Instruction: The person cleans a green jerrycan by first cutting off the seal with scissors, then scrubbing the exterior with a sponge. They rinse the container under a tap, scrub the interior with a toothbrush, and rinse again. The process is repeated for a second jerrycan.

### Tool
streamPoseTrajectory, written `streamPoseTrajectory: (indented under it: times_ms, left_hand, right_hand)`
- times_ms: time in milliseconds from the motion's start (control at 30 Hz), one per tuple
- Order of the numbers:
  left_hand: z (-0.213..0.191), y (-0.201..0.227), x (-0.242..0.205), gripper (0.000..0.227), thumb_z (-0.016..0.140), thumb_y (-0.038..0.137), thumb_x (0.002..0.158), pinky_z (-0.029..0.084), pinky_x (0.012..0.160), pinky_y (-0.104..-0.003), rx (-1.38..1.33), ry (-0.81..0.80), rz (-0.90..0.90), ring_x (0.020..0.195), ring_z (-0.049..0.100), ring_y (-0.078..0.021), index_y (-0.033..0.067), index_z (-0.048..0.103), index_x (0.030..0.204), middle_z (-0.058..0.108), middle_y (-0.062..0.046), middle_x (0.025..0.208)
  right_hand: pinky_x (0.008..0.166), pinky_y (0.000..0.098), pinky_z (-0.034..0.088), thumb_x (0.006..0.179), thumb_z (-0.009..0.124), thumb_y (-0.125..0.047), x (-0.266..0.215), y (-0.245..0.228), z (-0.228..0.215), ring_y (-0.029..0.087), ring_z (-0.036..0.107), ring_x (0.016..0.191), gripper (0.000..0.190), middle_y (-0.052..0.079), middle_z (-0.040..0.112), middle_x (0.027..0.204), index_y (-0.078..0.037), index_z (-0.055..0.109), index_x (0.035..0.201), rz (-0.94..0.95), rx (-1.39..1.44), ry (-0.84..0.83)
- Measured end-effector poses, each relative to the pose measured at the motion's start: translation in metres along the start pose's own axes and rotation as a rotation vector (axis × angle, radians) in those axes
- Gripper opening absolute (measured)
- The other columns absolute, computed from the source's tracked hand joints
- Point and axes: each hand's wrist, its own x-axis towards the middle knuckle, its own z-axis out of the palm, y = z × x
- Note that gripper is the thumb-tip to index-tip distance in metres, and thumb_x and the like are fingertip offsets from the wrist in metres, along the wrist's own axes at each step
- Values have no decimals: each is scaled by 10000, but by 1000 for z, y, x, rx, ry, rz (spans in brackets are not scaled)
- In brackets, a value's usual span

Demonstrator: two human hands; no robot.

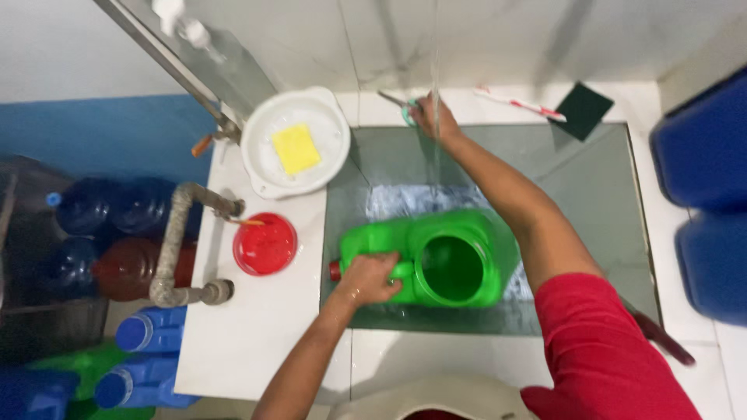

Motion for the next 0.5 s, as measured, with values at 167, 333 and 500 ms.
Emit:
streamPoseTrajectory:
  times_ms: [167,333,500]
  left_hand:
    - [7,-2,11,332,780,255,744,540,646,-495,59,14,12,768,692,-373,57,622,959,710,-159,855]
    - [26,10,-9,242,794,251,741,549,645,-479,75,124,-58,736,699,-353,98,649,860,720,-124,798]
    - [6,29,-10,278,814,267,739,550,631,-476,159,282,-94,725,709,-351,100,712,936,718,-148,804]
  right_hand:
    - [900,524,526,988,669,-293,-13,4,-36,441,651,1033,279,257,610,1136,-26,669,1067,-40,-86,-91]
    - [889,519,544,851,732,-300,-91,17,3,423,684,984,347,233,717,1041,-60,706,1101,-178,-219,-458]
    - [861,499,584,811,704,-133,-143,61,-27,402,719,1008,188,230,737,1075,-53,788,959,-182,-434,-434]
